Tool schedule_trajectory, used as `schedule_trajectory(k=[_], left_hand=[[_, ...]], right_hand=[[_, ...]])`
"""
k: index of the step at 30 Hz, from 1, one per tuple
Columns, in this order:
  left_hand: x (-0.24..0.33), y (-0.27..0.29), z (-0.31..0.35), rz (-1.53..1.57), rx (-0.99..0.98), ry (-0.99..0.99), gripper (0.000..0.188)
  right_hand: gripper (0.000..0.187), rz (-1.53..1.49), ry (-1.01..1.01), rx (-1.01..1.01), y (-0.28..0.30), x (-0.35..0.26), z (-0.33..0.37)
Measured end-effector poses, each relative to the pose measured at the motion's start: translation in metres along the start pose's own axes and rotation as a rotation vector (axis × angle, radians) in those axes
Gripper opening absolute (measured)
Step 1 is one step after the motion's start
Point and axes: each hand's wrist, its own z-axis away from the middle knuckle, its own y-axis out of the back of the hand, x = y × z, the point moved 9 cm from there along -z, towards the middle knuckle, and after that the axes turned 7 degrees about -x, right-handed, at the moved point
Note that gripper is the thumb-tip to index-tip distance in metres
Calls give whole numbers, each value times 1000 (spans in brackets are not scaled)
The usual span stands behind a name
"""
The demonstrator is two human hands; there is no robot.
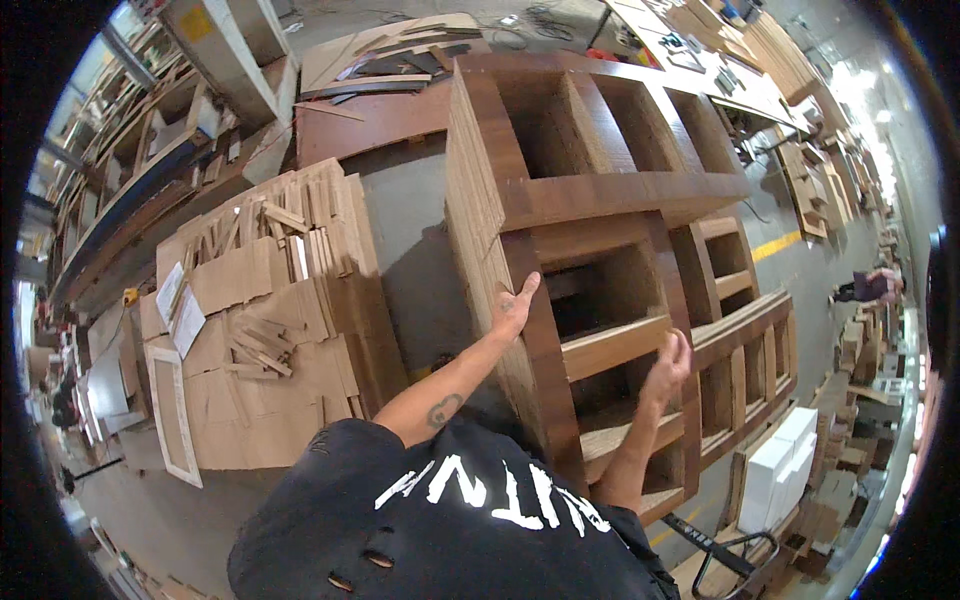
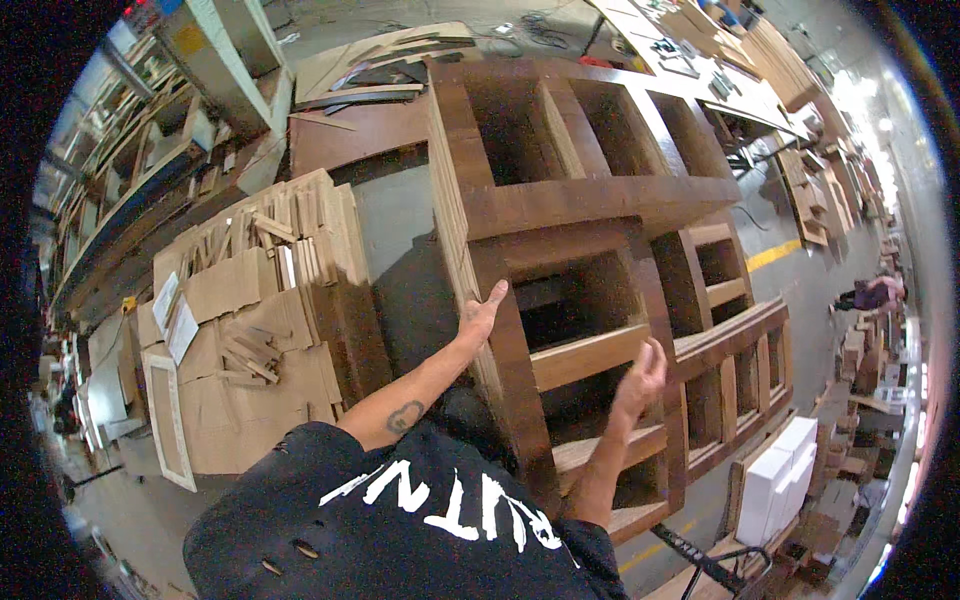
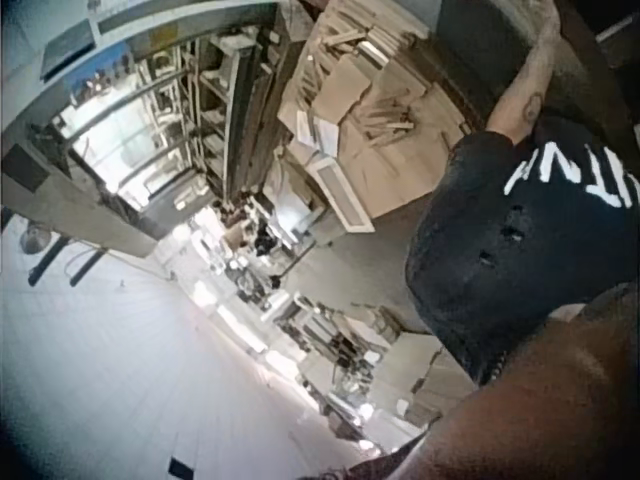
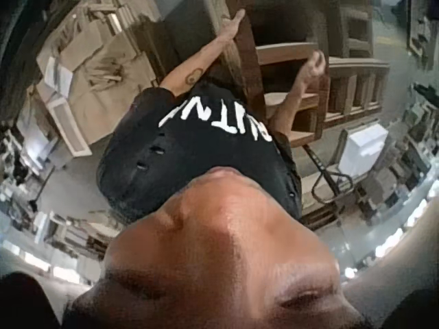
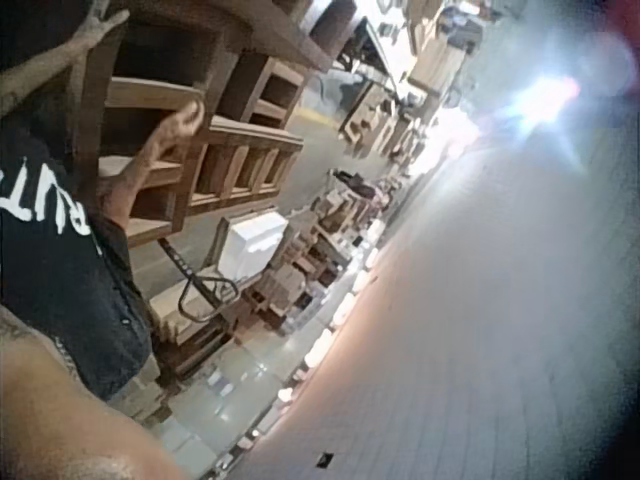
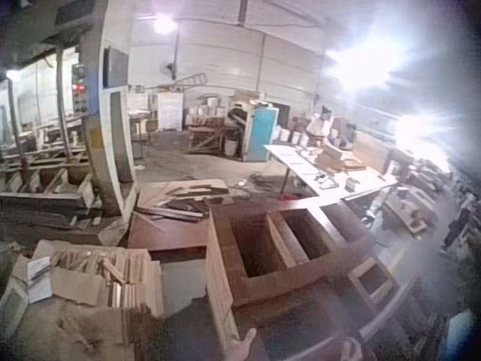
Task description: The person lifts and stacks multiple large wooden frames in a workshop. They repeatedly pick up frames, align them, and place them onto a growing pile, occasionally adjusting the stack's position.
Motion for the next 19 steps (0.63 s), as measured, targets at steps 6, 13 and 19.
schedule_trajectory(k=[6, 13, 19], left_hand=[[26, 3, -8, 305, -173, -48, 105], [-11, 14, -43, 409, -140, 129, 97], [11, 8, -16, 337, -209, 237, 133]], right_hand=[[65, -203, -240, -643, -200, 17, -5], [68, -325, -754, -882, -285, 30, 52], [64, -253, -857, -963, -307, 69, 49]])
